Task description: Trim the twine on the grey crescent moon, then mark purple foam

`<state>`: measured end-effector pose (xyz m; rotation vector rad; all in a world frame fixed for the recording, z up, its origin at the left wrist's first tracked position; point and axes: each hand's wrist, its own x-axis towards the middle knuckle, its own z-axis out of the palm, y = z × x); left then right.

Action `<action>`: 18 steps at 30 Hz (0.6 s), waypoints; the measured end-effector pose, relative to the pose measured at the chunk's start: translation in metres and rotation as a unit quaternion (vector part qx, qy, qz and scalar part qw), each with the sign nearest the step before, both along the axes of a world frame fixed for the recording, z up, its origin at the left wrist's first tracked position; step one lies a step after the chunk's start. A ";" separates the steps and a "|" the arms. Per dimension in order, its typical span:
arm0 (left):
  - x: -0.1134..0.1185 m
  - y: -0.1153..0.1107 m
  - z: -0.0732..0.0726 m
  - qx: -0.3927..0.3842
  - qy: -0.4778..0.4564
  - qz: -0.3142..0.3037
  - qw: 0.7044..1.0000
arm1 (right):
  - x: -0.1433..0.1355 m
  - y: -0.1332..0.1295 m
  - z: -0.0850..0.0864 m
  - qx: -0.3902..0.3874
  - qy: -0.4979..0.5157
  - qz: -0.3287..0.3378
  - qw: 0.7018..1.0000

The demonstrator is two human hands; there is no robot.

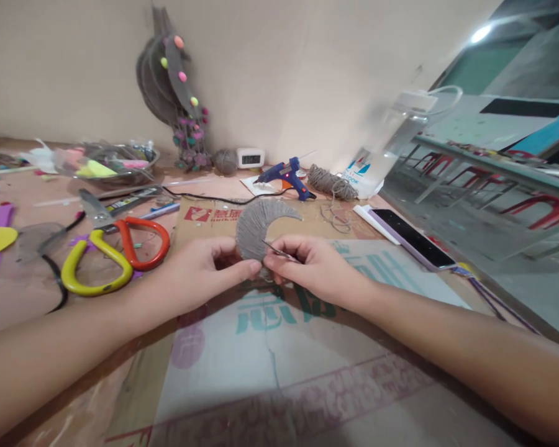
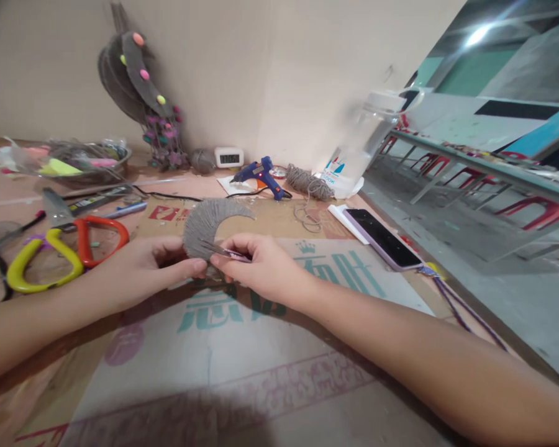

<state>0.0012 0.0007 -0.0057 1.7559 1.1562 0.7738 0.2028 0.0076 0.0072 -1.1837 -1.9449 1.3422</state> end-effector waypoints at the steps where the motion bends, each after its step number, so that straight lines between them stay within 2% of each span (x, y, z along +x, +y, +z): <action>1: 0.000 0.001 0.000 0.000 0.002 -0.009 1.000 | 0.000 0.000 0.000 0.003 0.004 0.001 1.000; 3: -0.001 0.002 -0.001 -0.005 0.015 -0.036 0.999 | 0.000 0.000 -0.001 0.010 0.011 0.004 1.000; 7: 0.000 0.003 -0.001 -0.017 -0.015 -0.037 0.999 | 0.002 -0.001 -0.002 0.036 0.022 0.001 0.999; 10: 0.003 0.003 0.000 -0.028 -0.050 -0.024 0.998 | 0.008 0.001 -0.001 0.128 0.010 0.001 0.992; 12: 0.004 0.003 0.002 -0.035 -0.060 -0.018 0.997 | 0.014 0.004 -0.001 0.244 -0.040 0.000 0.969; 15: 0.004 0.003 0.004 -0.026 -0.056 -0.009 0.998 | 0.022 0.007 -0.001 0.408 -0.134 0.004 0.903; 16: 0.004 0.003 0.004 -0.022 -0.052 -0.008 0.998 | 0.024 0.008 0.000 0.438 -0.156 0.007 0.885; 18: 0.003 0.004 0.005 -0.019 -0.050 -0.012 0.999 | 0.026 0.008 0.001 0.461 -0.179 0.005 0.869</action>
